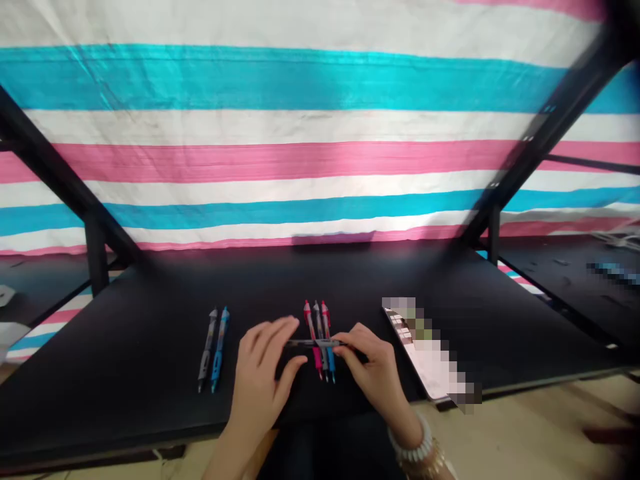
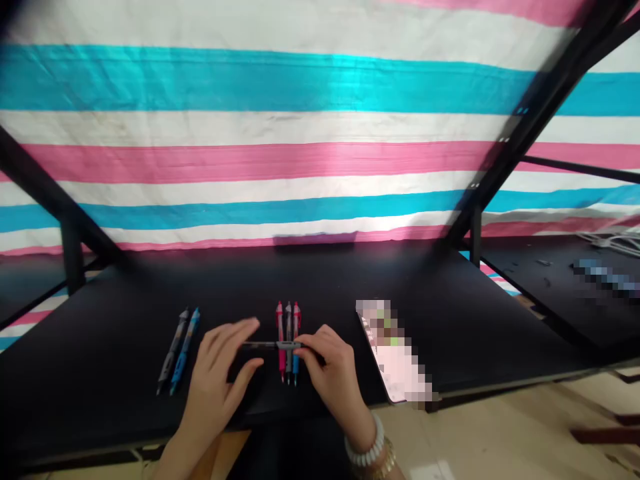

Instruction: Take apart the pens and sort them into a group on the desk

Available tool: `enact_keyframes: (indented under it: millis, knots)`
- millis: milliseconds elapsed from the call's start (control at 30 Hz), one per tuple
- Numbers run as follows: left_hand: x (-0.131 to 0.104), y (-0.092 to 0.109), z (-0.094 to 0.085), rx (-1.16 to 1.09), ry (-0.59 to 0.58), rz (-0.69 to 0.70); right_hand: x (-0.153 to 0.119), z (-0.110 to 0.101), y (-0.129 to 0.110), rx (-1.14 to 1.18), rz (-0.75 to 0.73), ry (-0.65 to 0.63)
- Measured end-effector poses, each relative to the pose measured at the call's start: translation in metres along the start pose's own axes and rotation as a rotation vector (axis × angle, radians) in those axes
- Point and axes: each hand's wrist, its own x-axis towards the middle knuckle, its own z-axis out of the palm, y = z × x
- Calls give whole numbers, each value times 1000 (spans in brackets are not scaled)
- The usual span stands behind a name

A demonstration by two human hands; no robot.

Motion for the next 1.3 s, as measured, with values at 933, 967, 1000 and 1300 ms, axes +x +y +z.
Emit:
enact_keyframes:
  millis: [933,967,1000,1300]
  knots:
    - [-8,-4,-4,-809,16,-755,-1,-7,-5,163,315,-164]
    - [-8,-4,-4,-812,14,-752,-1,-7,-5,152,320,-168]
    - [-8,-4,-3,-814,14,-750,-1,-7,-5,136,325,-162]
    - [-7,-2,-4,-862,26,-768,-7,-3,4,195,393,-107]
